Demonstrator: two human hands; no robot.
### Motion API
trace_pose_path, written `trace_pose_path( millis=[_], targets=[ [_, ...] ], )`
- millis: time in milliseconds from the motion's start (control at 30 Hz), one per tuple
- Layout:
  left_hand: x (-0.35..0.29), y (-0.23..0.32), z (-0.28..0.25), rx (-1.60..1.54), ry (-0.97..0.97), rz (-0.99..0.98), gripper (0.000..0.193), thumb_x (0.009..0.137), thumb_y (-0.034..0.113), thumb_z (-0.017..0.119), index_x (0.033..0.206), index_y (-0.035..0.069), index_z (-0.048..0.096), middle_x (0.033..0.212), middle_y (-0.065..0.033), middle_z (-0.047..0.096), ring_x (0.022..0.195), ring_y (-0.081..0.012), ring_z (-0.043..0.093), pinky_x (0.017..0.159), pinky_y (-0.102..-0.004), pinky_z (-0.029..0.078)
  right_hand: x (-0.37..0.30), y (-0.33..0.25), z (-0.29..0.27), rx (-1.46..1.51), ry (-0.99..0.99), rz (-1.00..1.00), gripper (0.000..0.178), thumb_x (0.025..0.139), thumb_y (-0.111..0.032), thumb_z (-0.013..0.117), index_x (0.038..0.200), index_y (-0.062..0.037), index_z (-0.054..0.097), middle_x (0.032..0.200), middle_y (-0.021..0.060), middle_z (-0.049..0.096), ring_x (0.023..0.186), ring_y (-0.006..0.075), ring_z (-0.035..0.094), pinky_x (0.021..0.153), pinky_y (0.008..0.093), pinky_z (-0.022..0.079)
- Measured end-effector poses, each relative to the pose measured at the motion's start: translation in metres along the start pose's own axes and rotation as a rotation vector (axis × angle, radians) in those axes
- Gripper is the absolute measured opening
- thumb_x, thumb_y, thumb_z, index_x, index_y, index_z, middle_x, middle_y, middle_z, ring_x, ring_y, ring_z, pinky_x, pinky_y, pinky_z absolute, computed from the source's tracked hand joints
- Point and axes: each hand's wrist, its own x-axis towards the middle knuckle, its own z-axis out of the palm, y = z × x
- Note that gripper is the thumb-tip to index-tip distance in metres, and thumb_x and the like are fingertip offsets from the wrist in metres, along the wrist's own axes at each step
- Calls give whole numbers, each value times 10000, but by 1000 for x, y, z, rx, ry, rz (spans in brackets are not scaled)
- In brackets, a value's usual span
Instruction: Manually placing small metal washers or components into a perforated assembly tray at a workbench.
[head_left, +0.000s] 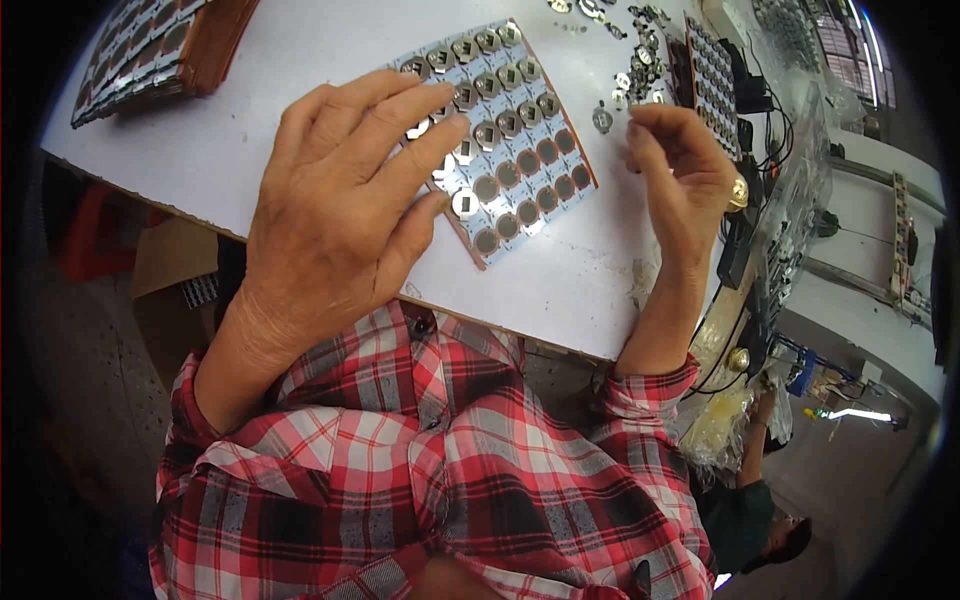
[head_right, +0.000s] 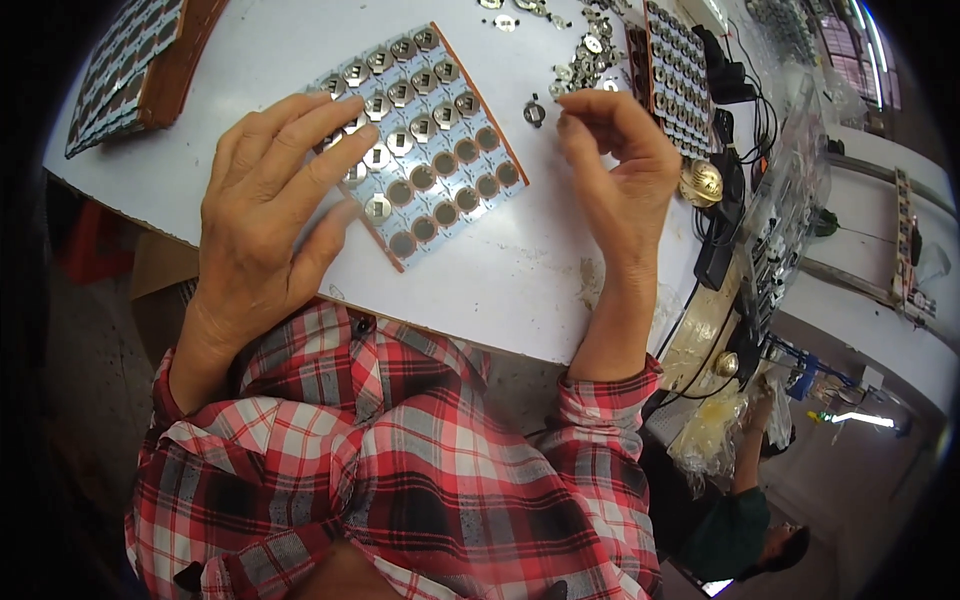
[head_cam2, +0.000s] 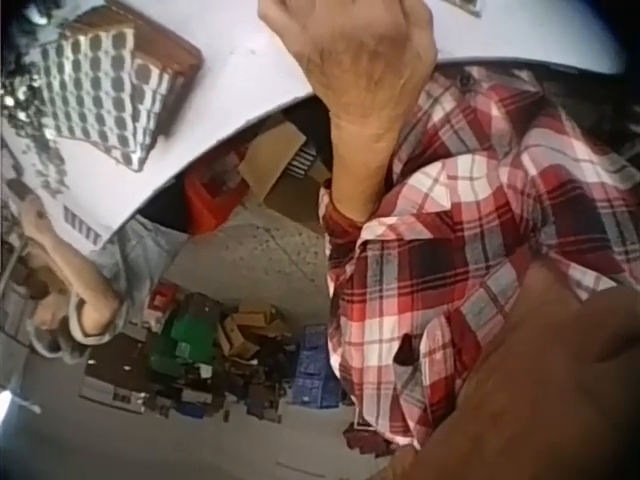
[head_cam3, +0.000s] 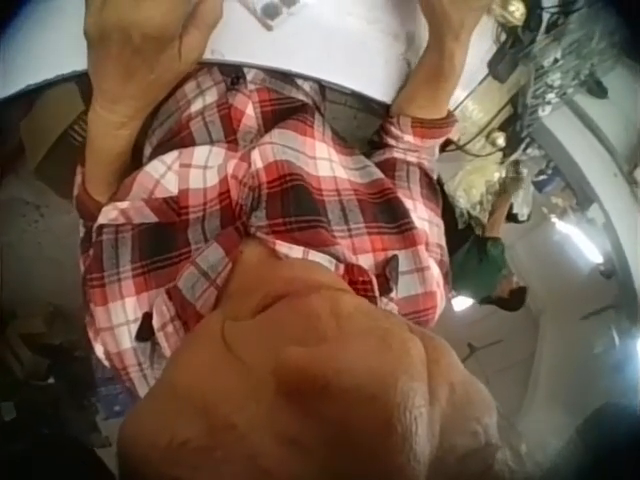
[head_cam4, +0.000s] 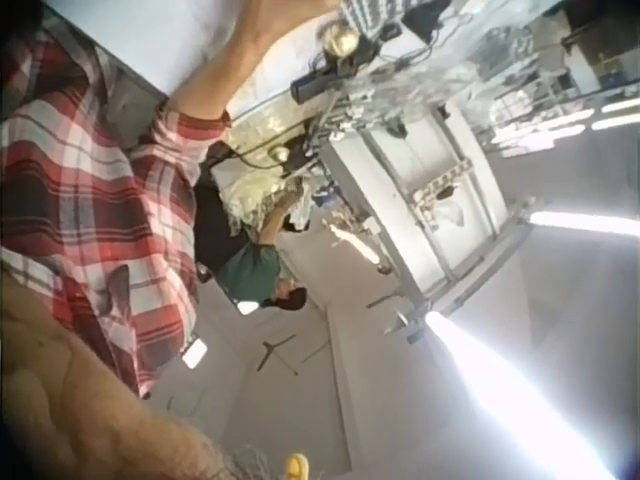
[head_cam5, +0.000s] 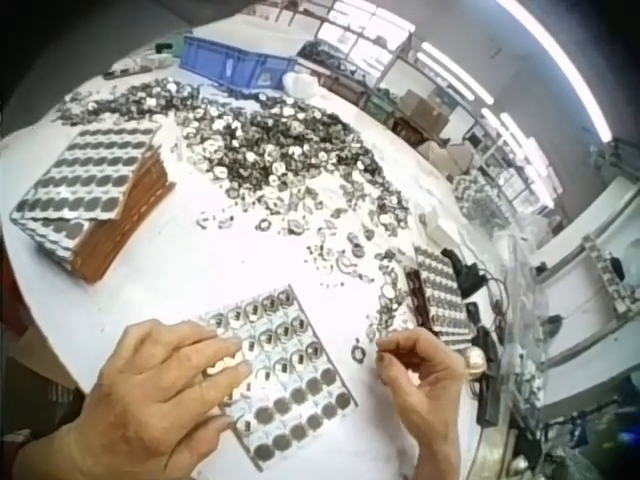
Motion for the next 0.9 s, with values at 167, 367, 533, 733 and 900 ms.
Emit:
trace_pose_path(
  millis=[167, 367, 533, 733, 900],
  targets=[
    [-3, 1, 3, -12, 4, -20, 495, 776, 72, 740, 1269, 53, 689, 1364, -109, 643, 1302, -324, 567, 1073, -484, 424, 0, -4, 16, 13, 10, 35, 213, 942, -2, 714, 1152, -34, 737, 917, -19, 699, 840, 60, 637, 745, 212, 512],
    [0, 0, 3, -58, 48, -23, 499, 759, 91, 768, 1251, 56, 693, 1347, -100, 648, 1279, -321, 574, 1064, -468, 426, -2, -14, 12, 68, -90, 24, 212, 933, 20, 697, 1142, -1, 727, 856, -5, 666, 746, 57, 590, 684, 210, 482],
    [5, 4, -5, 149, 40, 69, 576, 704, 139, 821, 1261, 71, 689, 1352, -90, 643, 1276, -312, 571, 1061, -463, 426, -21, -56, 33, 373, -340, 178, 219, 937, 51, 682, 1155, 65, 692, 875, 54, 716, 741, 88, 676, 599, 189, 525],
    [6, 6, -2, 135, -10, 16, 602, 685, 146, 833, 1265, 74, 688, 1356, -88, 642, 1283, -311, 569, 1064, -464, 426, -33, -64, 53, 220, -357, 105, 169, 919, 74, 703, 1088, 62, 698, 928, 60, 728, 779, 95, 692, 690, 217, 566],
    [5, 7, -2, 116, -28, -14, 624, 669, 152, 843, 1268, 77, 688, 1360, -86, 641, 1288, -310, 567, 1067, -465, 426, -36, -60, 60, 224, -308, 43, 145, 912, 83, 709, 1053, 52, 715, 924, 57, 731, 783, 92, 692, 693, 221, 565]
  ],
)
